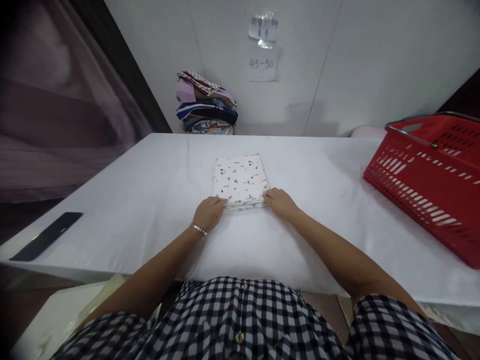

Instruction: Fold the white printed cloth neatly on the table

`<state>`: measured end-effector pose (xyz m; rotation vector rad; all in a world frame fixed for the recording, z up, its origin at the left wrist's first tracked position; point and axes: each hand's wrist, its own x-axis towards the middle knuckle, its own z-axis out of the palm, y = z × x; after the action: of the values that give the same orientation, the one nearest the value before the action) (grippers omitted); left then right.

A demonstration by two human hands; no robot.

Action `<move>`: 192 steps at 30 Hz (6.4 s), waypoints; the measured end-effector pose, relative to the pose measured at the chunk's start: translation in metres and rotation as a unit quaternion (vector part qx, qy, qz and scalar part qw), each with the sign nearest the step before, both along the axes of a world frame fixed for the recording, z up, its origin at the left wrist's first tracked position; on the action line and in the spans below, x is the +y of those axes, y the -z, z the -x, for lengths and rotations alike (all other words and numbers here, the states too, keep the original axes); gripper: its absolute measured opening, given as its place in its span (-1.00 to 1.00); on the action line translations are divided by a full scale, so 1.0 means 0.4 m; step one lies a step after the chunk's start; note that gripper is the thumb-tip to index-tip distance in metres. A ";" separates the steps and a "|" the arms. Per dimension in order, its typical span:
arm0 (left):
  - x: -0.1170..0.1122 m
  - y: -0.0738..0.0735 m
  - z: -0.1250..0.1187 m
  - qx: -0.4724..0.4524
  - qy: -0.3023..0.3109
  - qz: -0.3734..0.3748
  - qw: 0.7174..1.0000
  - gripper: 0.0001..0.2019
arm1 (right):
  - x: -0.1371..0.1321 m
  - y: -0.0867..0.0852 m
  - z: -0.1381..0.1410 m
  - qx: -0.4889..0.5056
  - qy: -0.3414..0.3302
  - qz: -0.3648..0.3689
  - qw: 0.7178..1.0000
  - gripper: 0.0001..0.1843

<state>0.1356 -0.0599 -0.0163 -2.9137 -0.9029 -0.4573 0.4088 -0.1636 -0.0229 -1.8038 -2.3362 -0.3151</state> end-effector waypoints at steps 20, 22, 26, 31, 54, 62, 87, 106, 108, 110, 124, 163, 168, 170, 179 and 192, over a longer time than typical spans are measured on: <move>0.009 0.008 0.029 -0.012 -0.001 0.008 1.000 -0.80 | -0.039 0.036 0.006 0.077 -0.011 -0.050 0.996 -0.66; 0.010 0.012 0.032 -0.013 -0.004 0.006 1.000 -0.79 | -0.044 0.033 0.013 0.072 -0.007 -0.048 0.996 -0.66; 0.006 0.021 0.037 -0.028 0.008 -0.003 1.000 -0.76 | -0.055 0.022 0.027 0.054 0.000 -0.035 0.998 -0.65; 0.001 0.025 0.044 -0.029 0.013 -0.002 1.000 -0.66 | -0.062 0.030 0.040 0.042 0.006 -0.048 0.998 -0.64; -0.027 0.043 0.074 -0.135 -0.019 0.054 0.989 -0.81 | -0.051 0.000 0.088 0.035 0.000 -0.062 0.997 -0.61; -0.032 0.037 0.060 -0.131 -0.056 0.131 0.981 -0.87 | 0.005 0.037 0.145 0.056 -0.033 -0.053 0.997 -0.71; 0.102 0.014 -0.018 -0.255 -0.136 0.205 0.935 -0.79 | -0.075 -0.001 0.136 0.075 -0.115 -0.052 0.989 -0.61; 0.263 0.020 -0.038 -0.170 -0.252 0.307 0.902 -0.83 | -0.109 0.060 0.050 0.105 -0.089 -0.145 0.980 -0.63; 0.226 0.025 -0.020 -0.170 -0.244 0.305 0.905 -0.84 | -0.127 0.067 0.013 0.106 -0.067 -0.133 0.983 -0.59; 0.203 0.024 -0.012 -0.169 -0.240 0.310 0.904 -0.83 | -0.138 0.068 0.000 0.114 -0.052 -0.123 0.984 -0.56; 0.044 0.009 -0.053 -0.075 -0.141 0.356 0.921 -0.60 | -0.168 0.057 -0.170 0.024 0.068 -0.144 0.987 -0.65; 0.106 0.051 -0.087 -0.089 0.032 0.067 0.993 -0.72 | -0.179 0.027 0.090 0.081 0.092 -0.078 0.989 -0.72; 0.115 0.064 -0.090 -0.105 0.037 0.072 0.991 -0.73 | -0.182 0.039 0.081 0.086 0.080 -0.094 0.989 -0.74; 0.116 0.062 -0.088 -0.109 0.039 0.075 0.991 -0.75 | -0.186 0.040 0.082 0.086 0.083 -0.096 0.988 -0.76; 0.127 0.065 -0.083 -0.118 0.061 0.078 0.988 -0.82 | -0.187 0.027 0.092 0.082 0.064 -0.093 0.990 -0.75; 0.139 0.024 -0.093 -0.013 0.085 0.121 0.989 -0.66 | -0.188 0.043 0.115 0.035 0.100 -0.079 0.991 -0.69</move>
<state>0.1730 -0.0042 -0.0260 -3.2311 -0.7656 -0.4247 0.3628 -0.2388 -0.0403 -1.9402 -2.0262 -0.4427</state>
